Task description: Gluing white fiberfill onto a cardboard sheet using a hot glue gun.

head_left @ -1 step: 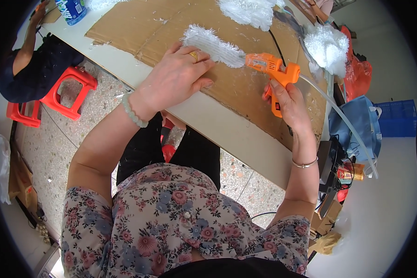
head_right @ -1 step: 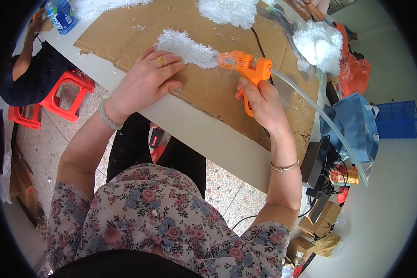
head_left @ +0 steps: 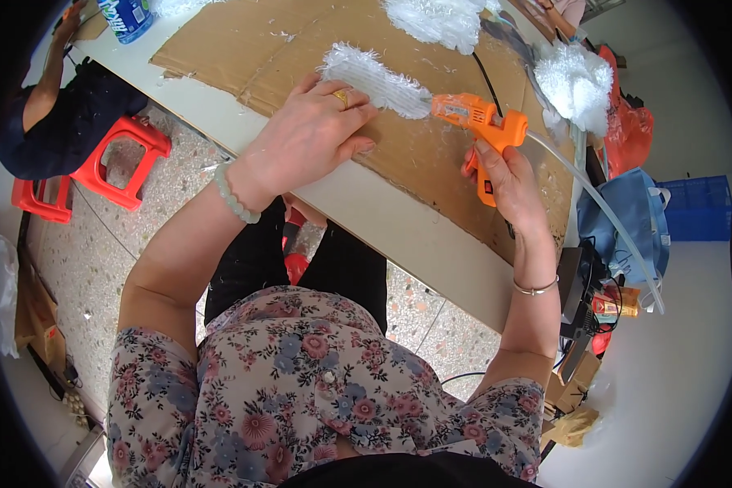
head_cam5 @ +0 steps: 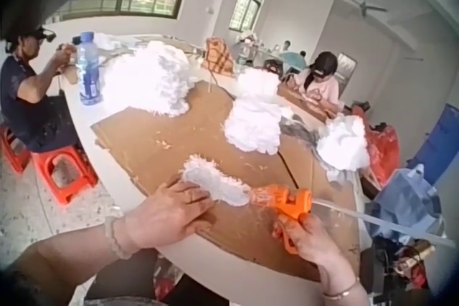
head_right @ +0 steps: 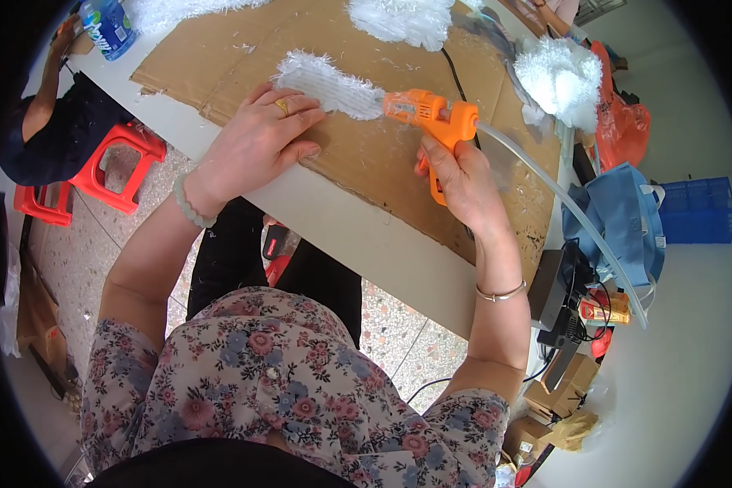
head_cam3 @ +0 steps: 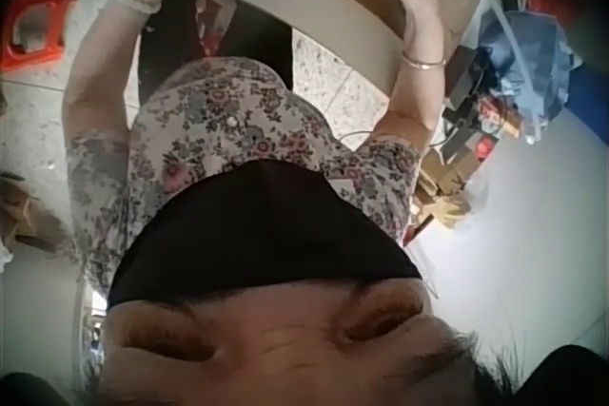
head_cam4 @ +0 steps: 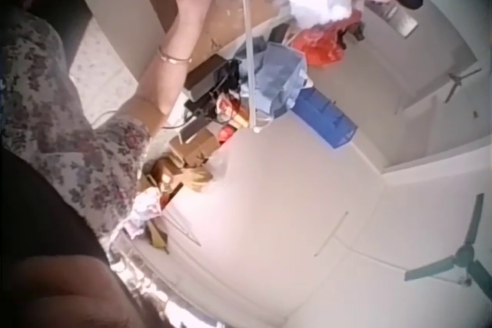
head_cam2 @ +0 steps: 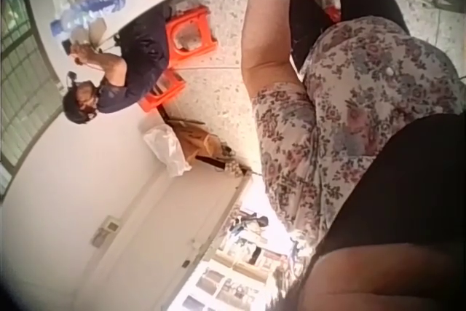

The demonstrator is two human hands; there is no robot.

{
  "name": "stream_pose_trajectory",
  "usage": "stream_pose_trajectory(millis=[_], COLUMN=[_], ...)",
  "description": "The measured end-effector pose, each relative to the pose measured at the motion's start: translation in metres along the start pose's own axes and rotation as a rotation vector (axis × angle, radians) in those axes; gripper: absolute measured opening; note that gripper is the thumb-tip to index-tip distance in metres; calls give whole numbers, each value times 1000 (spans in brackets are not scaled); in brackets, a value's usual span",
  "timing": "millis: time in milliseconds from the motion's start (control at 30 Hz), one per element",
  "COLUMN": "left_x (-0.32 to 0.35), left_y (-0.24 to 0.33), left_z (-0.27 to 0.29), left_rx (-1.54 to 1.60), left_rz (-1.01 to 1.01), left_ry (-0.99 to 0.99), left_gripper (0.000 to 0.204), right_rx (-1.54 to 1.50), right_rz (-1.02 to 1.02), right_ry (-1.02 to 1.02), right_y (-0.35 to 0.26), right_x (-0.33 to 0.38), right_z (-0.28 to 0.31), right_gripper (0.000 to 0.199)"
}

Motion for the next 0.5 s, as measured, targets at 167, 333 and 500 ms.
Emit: stream_pose_trajectory(millis=[167, 333, 500], left_x=[-1, 0, 1], left_y=[1, 1, 1], left_z=[0, 1, 1], left_rx=[-6, -3, -4], left_rz=[-5, 1, 3], left_ry=[11, 8, 11], left_gripper=[27, 28, 28], right_rx=[-18, 15, 49], right_rz=[1, 6, -35], right_ry=[5, -41, -72], right_y=[1, 1, 1], right_x=[4, 6, 6], right_z=[4, 4, 2], right_gripper=[38, 37, 34])
Point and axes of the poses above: each hand's wrist, its own x-axis away from the middle knuckle, its own z-axis out of the back of the hand, y = z × x, the point moved 1 cm from there along -x, towards the middle knuckle, and after that the axes turned 1 degree about -z, right-handed, at the moved point
